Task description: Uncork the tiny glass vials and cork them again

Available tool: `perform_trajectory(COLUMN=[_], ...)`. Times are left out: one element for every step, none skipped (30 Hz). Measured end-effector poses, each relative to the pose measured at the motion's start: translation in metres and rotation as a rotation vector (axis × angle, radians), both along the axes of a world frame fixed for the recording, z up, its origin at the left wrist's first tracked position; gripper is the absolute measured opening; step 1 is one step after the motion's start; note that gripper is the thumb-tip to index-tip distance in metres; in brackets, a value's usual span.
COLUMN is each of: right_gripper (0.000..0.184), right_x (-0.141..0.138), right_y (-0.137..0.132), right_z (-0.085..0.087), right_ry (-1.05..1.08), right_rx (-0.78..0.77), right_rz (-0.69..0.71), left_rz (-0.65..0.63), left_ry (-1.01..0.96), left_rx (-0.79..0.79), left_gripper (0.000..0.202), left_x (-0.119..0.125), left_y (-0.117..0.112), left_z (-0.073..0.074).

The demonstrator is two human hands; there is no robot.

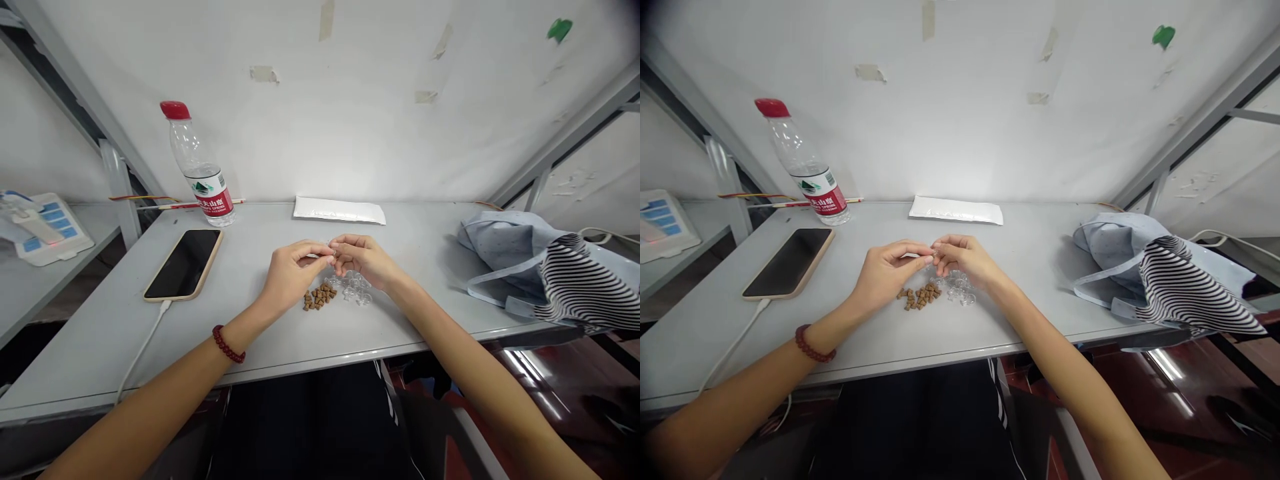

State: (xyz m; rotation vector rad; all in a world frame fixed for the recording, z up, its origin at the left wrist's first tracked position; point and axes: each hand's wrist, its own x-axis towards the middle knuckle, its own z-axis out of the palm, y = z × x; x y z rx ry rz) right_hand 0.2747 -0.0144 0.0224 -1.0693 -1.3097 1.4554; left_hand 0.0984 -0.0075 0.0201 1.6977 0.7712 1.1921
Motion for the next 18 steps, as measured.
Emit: perform_trajectory(right_gripper=[0.017, 0.017, 0.018, 0.019, 0.020, 0.021, 0.023, 0.024, 0.025, 0.026, 0.026, 0.026, 0.026, 0.025, 0.025, 0.024, 0.023, 0.022], right_x=[-0.0011, -0.0018, -0.0023, -0.0025, -0.0025, -0.0025, -0.0024, -0.0025, -0.0026, -0.0028, -0.0030, -0.0032, -0.0033, -0.0033, -0.0031, -0.0029, -0.0026, -0.0023], right_y=[-0.0006, -0.0011, -0.0016, -0.0021, -0.0026, -0.0032, -0.0039, -0.0046, -0.0054, -0.0061, -0.0068, -0.0074, -0.0078, -0.0081, -0.0082, -0.0081, -0.0080, -0.0078], right_z=[-0.0005, -0.0009, -0.0012, -0.0014, -0.0015, -0.0013, -0.0009, -0.0003, 0.0004, 0.0013, 0.0022, 0.0031, 0.0038, 0.0044, 0.0047, 0.0047, 0.0044, 0.0040], right_ry=[0.001, 0.003, 0.005, 0.008, 0.012, 0.016, 0.019, 0.019, 0.019, 0.019, 0.021, 0.025, 0.031, 0.037, 0.043, 0.046, 0.050, 0.055], right_rx=[-0.002, -0.005, -0.009, -0.015, -0.020, -0.025, -0.029, -0.034, -0.041, -0.049, -0.056, -0.059, -0.059, -0.056, -0.051, -0.044, -0.038, -0.030], right_rz=[0.010, 0.022, 0.035, 0.046, 0.052, 0.055, 0.056, 0.058, 0.061, 0.065, 0.070, 0.072, 0.076, 0.082, 0.088, 0.095, 0.103, 0.113], left_rz=[0.013, 0.030, 0.046, 0.058, 0.065, 0.068, 0.069, 0.071, 0.077, 0.084, 0.090, 0.093, 0.097, 0.102, 0.107, 0.111, 0.115, 0.112], left_ry=[-0.001, 0.003, 0.010, 0.019, 0.028, 0.036, 0.042, 0.047, 0.051, 0.053, 0.056, 0.061, 0.069, 0.079, 0.089, 0.098, 0.104, 0.111], left_rx=[0.024, 0.048, 0.068, 0.082, 0.088, 0.090, 0.091, 0.091, 0.093, 0.094, 0.092, 0.086, 0.077, 0.068, 0.061, 0.057, 0.059, 0.066], left_gripper=[0.009, 0.009, 0.010, 0.011, 0.011, 0.011, 0.011, 0.011, 0.011, 0.011, 0.011, 0.011, 0.011, 0.012, 0.012, 0.013, 0.013, 0.015], left_x=[0.0000, -0.0001, -0.0003, -0.0006, -0.0008, -0.0010, -0.0012, -0.0012, -0.0011, -0.0010, -0.0009, -0.0009, -0.0009, -0.0010, -0.0011, -0.0013, -0.0015, -0.0016], left_y=[-0.0003, -0.0005, -0.0005, -0.0004, -0.0002, 0.0003, 0.0008, 0.0013, 0.0019, 0.0026, 0.0032, 0.0038, 0.0043, 0.0049, 0.0054, 0.0059, 0.0064, 0.0068], left_z=[-0.0001, -0.0001, 0.0000, 0.0000, -0.0002, -0.0005, -0.0010, -0.0014, -0.0018, -0.0019, -0.0019, -0.0015, -0.0010, -0.0004, 0.0001, 0.0003, 0.0003, -0.0001])
